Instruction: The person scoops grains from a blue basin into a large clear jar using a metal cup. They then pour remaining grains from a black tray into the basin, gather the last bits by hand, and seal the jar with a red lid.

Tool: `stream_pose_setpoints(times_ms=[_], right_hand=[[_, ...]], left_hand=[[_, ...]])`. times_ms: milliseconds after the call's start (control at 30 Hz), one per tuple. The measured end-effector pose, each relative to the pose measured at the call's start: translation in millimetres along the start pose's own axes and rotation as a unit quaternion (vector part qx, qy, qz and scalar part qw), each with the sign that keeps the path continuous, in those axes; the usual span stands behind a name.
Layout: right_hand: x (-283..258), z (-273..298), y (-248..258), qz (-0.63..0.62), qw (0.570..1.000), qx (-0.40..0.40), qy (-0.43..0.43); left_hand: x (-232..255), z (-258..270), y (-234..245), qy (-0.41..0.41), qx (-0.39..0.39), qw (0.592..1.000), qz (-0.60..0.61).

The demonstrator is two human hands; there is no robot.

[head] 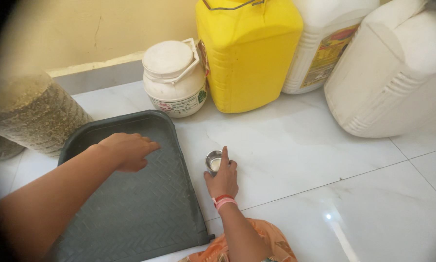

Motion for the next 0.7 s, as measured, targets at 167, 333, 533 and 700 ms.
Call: stream_pose_setpoints(times_ms=[167, 333, 533, 700], right_hand=[[-14.2, 20.0, -8.3, 0.075, 0.971, 0.182, 0.137], [-52.8, 70.7, -50.8, 0.103, 0.880, 0.032, 0.463], [-41.1, 114.4, -98.6, 0.205, 0.873, -0.204, 0.394], [-30.3, 135.9, -115.2, 0.279, 0.850, -0.259, 0.364]], left_hand=[[-18.9, -3.6, -31.2, 0.012, 0.050, 0.999, 0.008], [-15.2, -0.6, -115.4, 0.083, 0.102, 0.990, 0.042], [-6.6, 15.1, -239.2, 0.184, 0.004, 0.964, 0.192], [4.4, 34.4, -291.1, 0.191, -0.027, 0.927, 0.323]])
Point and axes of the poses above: each hand's wrist, its own z-axis away from the middle knuckle, its own y-axis out of the back of the hand, x = y × z, the point moved 3 cm from there along -z, towards the middle knuckle, and after that the axes turned 5 degrees about z, right-handed, at the moved point
